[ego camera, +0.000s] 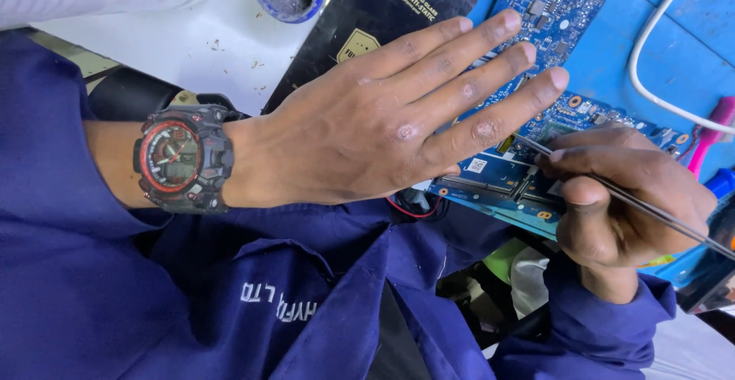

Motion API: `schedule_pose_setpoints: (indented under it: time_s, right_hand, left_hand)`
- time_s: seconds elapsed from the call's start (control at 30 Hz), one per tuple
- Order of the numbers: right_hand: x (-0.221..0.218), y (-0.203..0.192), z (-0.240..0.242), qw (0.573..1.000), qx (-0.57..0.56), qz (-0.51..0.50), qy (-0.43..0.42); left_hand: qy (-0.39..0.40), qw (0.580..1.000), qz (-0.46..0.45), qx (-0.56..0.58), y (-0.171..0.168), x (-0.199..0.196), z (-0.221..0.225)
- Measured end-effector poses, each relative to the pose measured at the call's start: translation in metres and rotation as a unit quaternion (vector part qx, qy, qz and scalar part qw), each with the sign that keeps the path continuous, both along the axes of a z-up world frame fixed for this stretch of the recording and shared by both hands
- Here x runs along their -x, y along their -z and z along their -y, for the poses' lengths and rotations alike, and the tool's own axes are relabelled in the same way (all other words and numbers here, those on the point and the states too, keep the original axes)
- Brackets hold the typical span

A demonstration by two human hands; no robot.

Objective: Using tweezers to precisely align and connect a small ribbon cable to a laptop motherboard during a repair process.

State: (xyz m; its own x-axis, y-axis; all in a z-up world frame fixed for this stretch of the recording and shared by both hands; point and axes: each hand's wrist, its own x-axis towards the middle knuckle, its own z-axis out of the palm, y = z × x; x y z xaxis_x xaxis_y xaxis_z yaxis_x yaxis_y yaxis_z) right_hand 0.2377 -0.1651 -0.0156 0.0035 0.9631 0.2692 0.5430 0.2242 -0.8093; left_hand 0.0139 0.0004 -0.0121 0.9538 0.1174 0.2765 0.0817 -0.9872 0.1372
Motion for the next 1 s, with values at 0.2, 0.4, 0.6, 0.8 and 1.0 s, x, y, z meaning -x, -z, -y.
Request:
schedule_pose_setpoints:
  time_s: [0.2,0.4,0.6,0.8,1.0]
  right_hand:
    - [-0.005,0.0,0.002,1.0,0.012,0.002,-0.02]
    - [-0.003,-0.002,0.0,1.0,0.016,0.004,-0.021]
    - [0.0,0.002,-0.002,1.0,-0.019,0.008,-0.022]
    - [0.0,0.003,-0.001,0.999,-0.036,0.02,-0.03]
    - [0.01,0.009,0.005,0.997,-0.053,0.036,0.032]
  left_hand:
    - [-0.001,1.0,-0.006,0.009,0.001,0.0,0.0]
    - [0.001,1.0,-0.007,0.0,0.0,0.0,0.0]
    - [0.002,1.0,-0.009,-0.014,0.0,0.001,-0.001]
    - [-0.011,0.999,0.005,-0.037,0.003,0.002,0.0]
    - [-0.012,0.999,-0.002,-0.049,0.006,0.007,0.001]
